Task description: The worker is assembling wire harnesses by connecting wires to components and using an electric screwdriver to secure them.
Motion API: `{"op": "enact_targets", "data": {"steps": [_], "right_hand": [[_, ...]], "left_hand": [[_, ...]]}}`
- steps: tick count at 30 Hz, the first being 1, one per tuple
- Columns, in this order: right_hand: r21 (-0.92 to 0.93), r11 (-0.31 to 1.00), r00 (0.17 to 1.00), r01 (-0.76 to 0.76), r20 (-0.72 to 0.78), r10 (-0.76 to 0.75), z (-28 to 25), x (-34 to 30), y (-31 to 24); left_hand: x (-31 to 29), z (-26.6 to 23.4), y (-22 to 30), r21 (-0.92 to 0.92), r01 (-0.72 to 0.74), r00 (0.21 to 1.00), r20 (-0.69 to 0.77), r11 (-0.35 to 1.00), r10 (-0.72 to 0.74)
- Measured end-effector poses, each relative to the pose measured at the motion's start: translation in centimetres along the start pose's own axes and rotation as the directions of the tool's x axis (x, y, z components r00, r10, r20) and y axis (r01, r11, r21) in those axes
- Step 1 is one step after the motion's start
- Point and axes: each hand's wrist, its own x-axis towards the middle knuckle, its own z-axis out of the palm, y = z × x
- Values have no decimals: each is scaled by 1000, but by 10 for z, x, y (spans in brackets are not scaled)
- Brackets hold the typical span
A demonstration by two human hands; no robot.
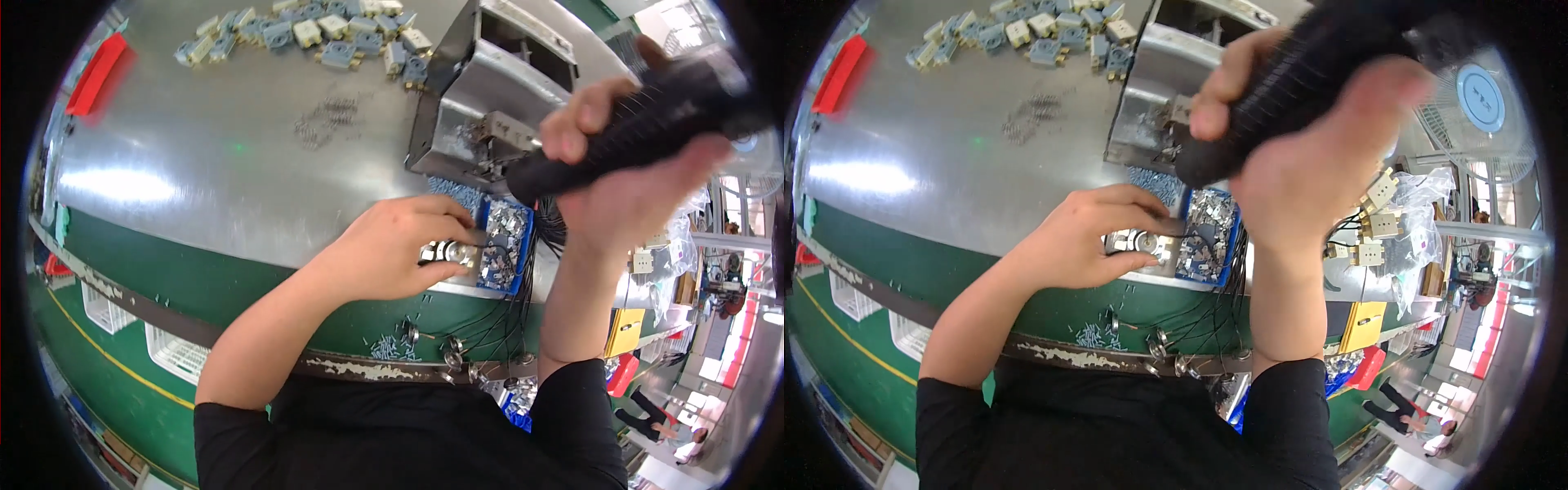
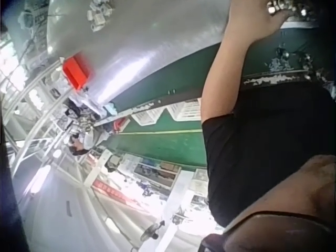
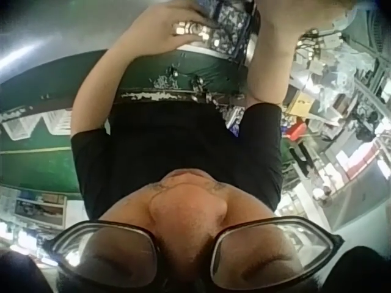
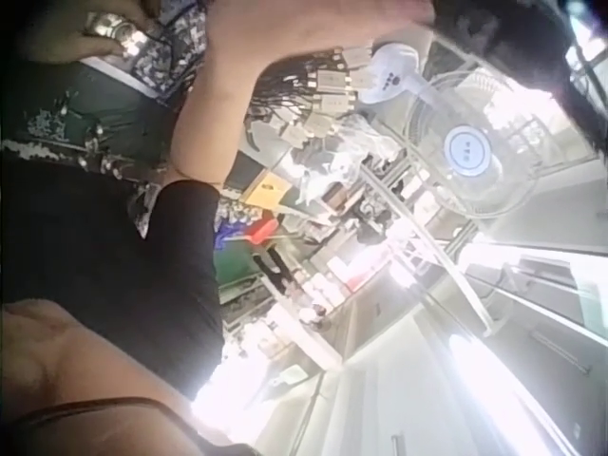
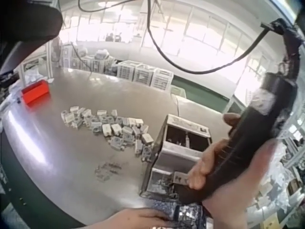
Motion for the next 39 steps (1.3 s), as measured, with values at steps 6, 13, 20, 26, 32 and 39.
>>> {"op": "enact_targets", "data": {"steps": [6, 13, 20, 26, 32, 39], "right_hand": [[37, 991, 972, -131, 202, 121, 37, -29, -9], [24, 999, 965, -34, 260, 26, 37, -46, 13], [15, 1000, 976, -25, 219, 21, 34, -52, 14], [-25, 999, 955, 34, 295, -25, 32, -53, 18], [-52, 995, 935, 87, 348, -63, 35, -54, 19], [-8, 999, 949, 49, 311, -44, 37, -60, 21]], "left_hand": [[-1, 4, -4, 15, -29, 999, -33, 999, 29], [-8, 7, -9, 20, -1, 998, -60, 1000, 2], [-9, 7, -9, 13, 28, 999, -16, 1000, -28], [-8, 7, -9, 33, 23, 1000, -10, 999, -23], [-7, 2, -4, 43, 77, 997, 25, 996, -78], [-9, 9, -12, 61, 1, 999, -43, 998, 1]]}}
